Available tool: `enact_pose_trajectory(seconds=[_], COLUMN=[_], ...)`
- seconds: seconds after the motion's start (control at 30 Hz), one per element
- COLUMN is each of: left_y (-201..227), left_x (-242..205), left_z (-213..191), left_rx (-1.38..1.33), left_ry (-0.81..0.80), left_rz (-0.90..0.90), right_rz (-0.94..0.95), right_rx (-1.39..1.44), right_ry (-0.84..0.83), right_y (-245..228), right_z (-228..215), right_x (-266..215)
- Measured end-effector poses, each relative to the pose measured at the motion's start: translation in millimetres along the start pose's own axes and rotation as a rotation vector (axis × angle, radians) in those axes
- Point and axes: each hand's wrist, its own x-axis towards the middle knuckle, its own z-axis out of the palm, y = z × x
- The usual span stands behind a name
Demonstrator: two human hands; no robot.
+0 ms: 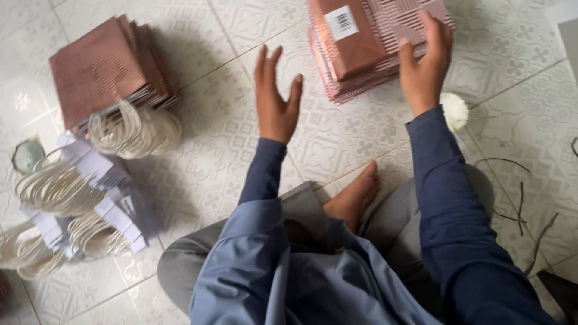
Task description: The person sits on the floor and assembles small paper packages by applying glue to white paper strips and attaching them to pink patterned envelopes. They repeatedly pick up envelopes, apply adhesive, and press the strips into place.
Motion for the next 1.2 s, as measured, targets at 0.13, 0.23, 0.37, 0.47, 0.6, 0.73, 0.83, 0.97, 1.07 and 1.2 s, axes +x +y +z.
enact_pose_trajectory(seconds=[0.13,0.23,0.37,0.47,0.6,0.73,0.83,0.97,1.07,1.2], left_y=[-26.2,-34.9,-35.7,-34.0,-30.1,-30.6,-31.4,-29.0,-7.8,4.9], left_x=[-9.6,-8.9,-2.7,-4.1,1.6,2.2,4.2,3.7,12.2,15.8], left_z=[100.7,136.9,150.3,145.7,140.3,135.7,133.6,128.7,123.1,112.9], left_rx=[-0.011,0.039,0.153,0.22,0.208,0.102,0.037,-0.058,-0.078,-0.198], left_ry=[-0.15,-0.194,-0.2,-0.177,-0.164,-0.114,-0.045,0.031,0.037,0.076], left_rz=[-0.126,-0.194,-0.267,-0.24,-0.277,-0.295,-0.325,-0.392,-0.485,-0.345], right_rz=[0.207,0.231,0.257,0.181,0.159,0.184,0.216,0.397,0.537,0.522], right_rx=[-0.073,-0.052,-0.068,-0.048,-0.031,0.02,0.372,0.927,1.099,1.194], right_ry=[-0.039,-0.076,-0.071,-0.045,-0.006,0.154,0.205,0.095,0.16,0.198], right_y=[93.0,136.9,143.7,127.7,112.1,85.8,66.9,60.1,59.6,68.4], right_z=[-28.1,-20.6,-10.4,-16.6,-23.0,-31.9,-33.8,-34.7,-28.1,-26.0], right_x=[-31.6,-47.1,-40.4,-31.8,-18.0,-5.1,7.3,4.0,2.5,2.2])
